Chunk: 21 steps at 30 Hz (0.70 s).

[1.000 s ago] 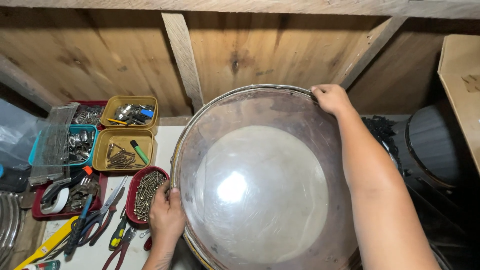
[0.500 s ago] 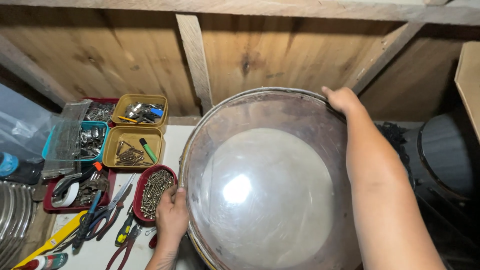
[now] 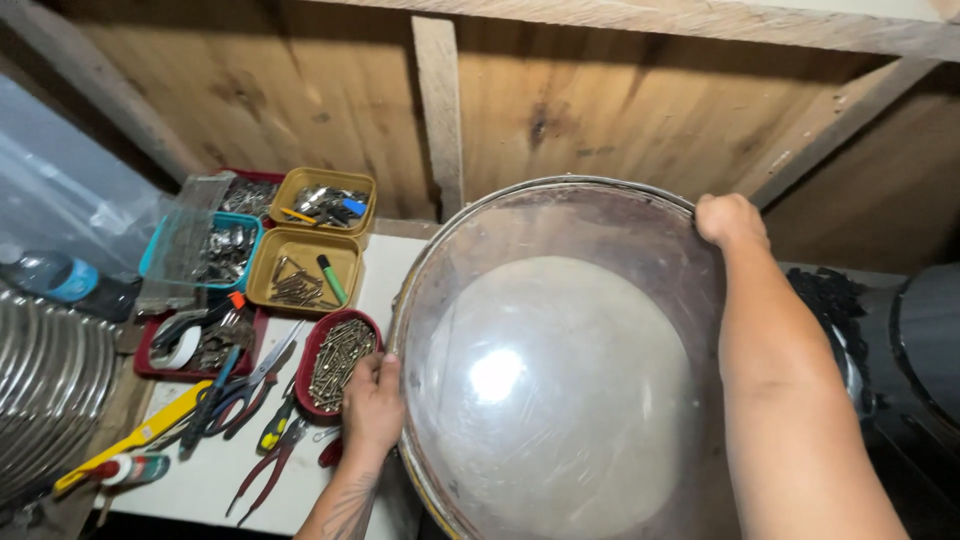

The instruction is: Disassemble a drum by cutting the head and prying off the metal rim

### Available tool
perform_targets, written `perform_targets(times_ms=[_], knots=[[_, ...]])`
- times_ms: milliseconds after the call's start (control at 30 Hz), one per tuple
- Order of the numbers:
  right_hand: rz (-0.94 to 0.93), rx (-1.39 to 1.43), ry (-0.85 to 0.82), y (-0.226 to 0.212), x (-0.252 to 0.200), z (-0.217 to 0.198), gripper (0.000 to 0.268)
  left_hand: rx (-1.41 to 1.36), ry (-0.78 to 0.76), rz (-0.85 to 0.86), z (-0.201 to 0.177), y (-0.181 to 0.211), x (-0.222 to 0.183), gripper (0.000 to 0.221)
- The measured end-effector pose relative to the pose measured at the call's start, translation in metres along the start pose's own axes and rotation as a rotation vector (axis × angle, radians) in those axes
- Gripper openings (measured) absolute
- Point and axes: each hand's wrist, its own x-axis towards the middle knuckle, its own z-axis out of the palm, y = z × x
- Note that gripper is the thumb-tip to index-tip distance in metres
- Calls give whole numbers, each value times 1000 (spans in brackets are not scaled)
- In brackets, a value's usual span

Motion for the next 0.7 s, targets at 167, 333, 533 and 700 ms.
perform_targets(times_ms=[167, 333, 533, 700], knots=[[-296, 43, 304, 51, 85, 40, 62, 74, -38, 29, -22, 43, -7, 50], [-692, -100, 642, 124, 79, 29, 59, 40, -33, 11, -27, 103, 31, 47], [-565, -101, 587, 275, -14, 4, 53, 93, -278, 45, 12, 139, 112, 58], [-320, 196, 609, 474, -51, 79, 47, 141, -320, -25, 56, 125, 168, 81]])
